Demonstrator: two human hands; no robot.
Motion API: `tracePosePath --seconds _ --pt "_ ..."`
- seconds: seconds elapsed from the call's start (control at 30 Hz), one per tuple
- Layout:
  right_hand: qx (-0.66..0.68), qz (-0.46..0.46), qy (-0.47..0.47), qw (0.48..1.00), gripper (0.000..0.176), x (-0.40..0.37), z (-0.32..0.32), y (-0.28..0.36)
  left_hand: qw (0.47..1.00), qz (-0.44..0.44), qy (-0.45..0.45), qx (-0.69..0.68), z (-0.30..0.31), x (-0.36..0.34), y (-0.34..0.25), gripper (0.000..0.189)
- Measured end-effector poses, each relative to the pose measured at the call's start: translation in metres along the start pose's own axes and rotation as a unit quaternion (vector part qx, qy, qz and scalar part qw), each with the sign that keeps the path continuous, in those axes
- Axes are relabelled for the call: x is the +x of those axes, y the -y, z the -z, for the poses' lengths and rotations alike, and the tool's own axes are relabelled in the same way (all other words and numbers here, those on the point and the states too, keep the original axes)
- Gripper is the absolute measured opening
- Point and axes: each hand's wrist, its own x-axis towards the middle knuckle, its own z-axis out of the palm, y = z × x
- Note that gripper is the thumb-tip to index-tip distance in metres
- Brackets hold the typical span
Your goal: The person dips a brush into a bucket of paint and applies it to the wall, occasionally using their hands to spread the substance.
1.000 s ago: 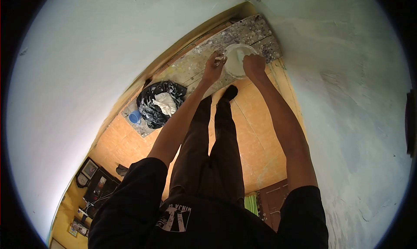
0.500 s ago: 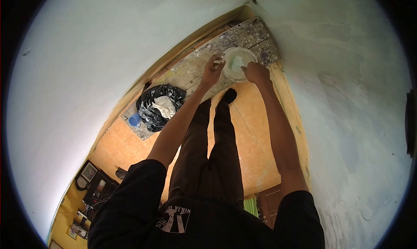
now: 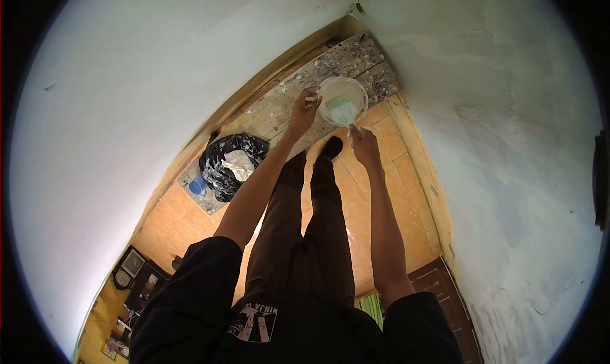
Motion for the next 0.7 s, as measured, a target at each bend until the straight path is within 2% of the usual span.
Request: tracePosePath --seconds 0.07,0.13,0.23,0.37,0.47,0.53,0.57,0.6,0.63,0.67,0.7 --pt "0.012 -0.003 -0.026 1.0 0.047 -0.003 -0.007 -0.003 1.0 -0.004 0.001 0.0 0.0 0.0 -0.001 0.03" --pt "0.011 0.062 -0.072 0.995 0.046 -0.005 -0.013 -0.004 1.0 0.0 0.001 0.01 0.0 -0.001 -0.002 0.03" --pt "-0.002 0.101 -0.109 0.989 0.044 -0.006 -0.014 -0.002 1.0 0.004 -0.001 0.011 0.0 -0.002 0.001 0.031" --pt "0.031 0.042 -0.114 0.992 0.042 -0.012 -0.003 0.015 0.998 0.033 0.011 0.056 0.003 -0.002 -0.012 0.034" --pt "0.141 0.023 -0.131 0.981 0.04 -0.034 0.008 0.028 0.988 -0.035 -0.003 0.149 0.006 0.0 -0.008 0.037" --pt "0.12 0.048 -0.163 0.978 0.038 -0.05 0.017 0.036 0.99 -0.007 0.007 0.141 0.016 0.016 0.051 0.041" --pt "0.147 0.033 -0.163 0.975 0.035 -0.065 0.026 0.048 0.976 -0.07 0.006 0.207 0.024 0.019 0.05 0.043" --pt "0.132 0.062 -0.221 0.964 0.031 -0.074 0.026 0.05 0.954 -0.138 0.002 0.268 0.031 0.014 0.04 0.044" --pt "0.159 0.071 -0.24 0.955 0.03 -0.086 0.033 0.058 0.963 -0.116 0.03 0.242 0.037 0.009 0.014 0.045" --pt "0.205 0.008 -0.205 0.957 0.031 -0.102 0.048 0.077 0.969 -0.087 0.032 0.229 0.045 0.005 0.001 0.046" --pt "0.21 0.007 -0.218 0.953 0.031 -0.112 0.053 0.081 0.964 -0.058 0.051 0.255 0.043 0.0 -0.04 0.049"
